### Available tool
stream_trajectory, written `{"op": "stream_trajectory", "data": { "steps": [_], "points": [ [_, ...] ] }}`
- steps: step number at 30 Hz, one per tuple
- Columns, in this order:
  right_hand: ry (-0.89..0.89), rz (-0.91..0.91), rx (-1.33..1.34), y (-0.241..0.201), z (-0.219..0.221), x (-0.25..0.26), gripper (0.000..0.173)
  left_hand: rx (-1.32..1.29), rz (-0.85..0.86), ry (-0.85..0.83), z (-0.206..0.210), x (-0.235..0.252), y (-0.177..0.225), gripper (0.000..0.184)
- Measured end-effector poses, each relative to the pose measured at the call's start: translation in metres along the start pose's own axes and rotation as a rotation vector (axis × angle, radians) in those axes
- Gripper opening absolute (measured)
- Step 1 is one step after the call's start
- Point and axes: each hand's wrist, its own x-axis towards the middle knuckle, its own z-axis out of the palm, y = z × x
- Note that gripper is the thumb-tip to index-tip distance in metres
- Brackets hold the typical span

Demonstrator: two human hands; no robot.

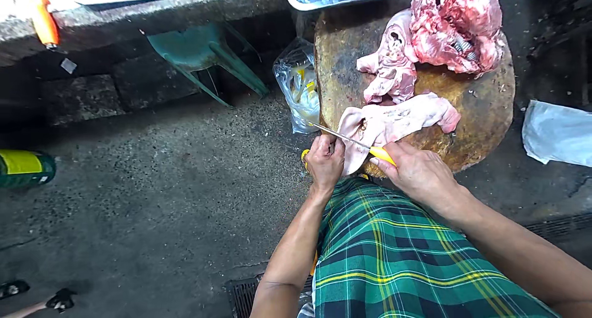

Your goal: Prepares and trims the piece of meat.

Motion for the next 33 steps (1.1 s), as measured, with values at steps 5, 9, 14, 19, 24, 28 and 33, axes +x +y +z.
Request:
{"op": "stream_trajectory", "data": {
  "steps": [5,9,14,19,24,28,33],
  "points": [
    [0.019,0.11,0.07,0.012,-0.005,0.004,0.047,-0.022,0.06,0.024,0.003,-0.001,-0.004,0.005],
    [-0.009,0.019,0.091,0.006,0.003,-0.006,0.048,-0.031,0.068,0.035,0.003,-0.002,-0.002,0.003],
    [0.019,0.098,0.12,0.018,0.016,0.001,0.049,-0.067,0.0,0.016,0.0,0.0,-0.001,0.006],
    [0.048,0.007,0.174,0.019,0.025,0.008,0.046,-0.093,0.014,0.024,-0.001,0.0,-0.001,0.005],
    [0.033,0.284,0.276,0.041,0.02,0.009,0.048,-0.006,0.212,-0.007,0.001,-0.01,-0.01,0.005],
    [0.011,0.115,0.244,0.029,0.017,-0.013,0.051,0.019,0.27,-0.009,0.004,-0.013,-0.012,0.007],
    [0.022,0.135,0.162,0.033,0.041,-0.003,0.048,-0.011,0.264,-0.019,0.006,-0.007,-0.014,0.008]
  ]
}}
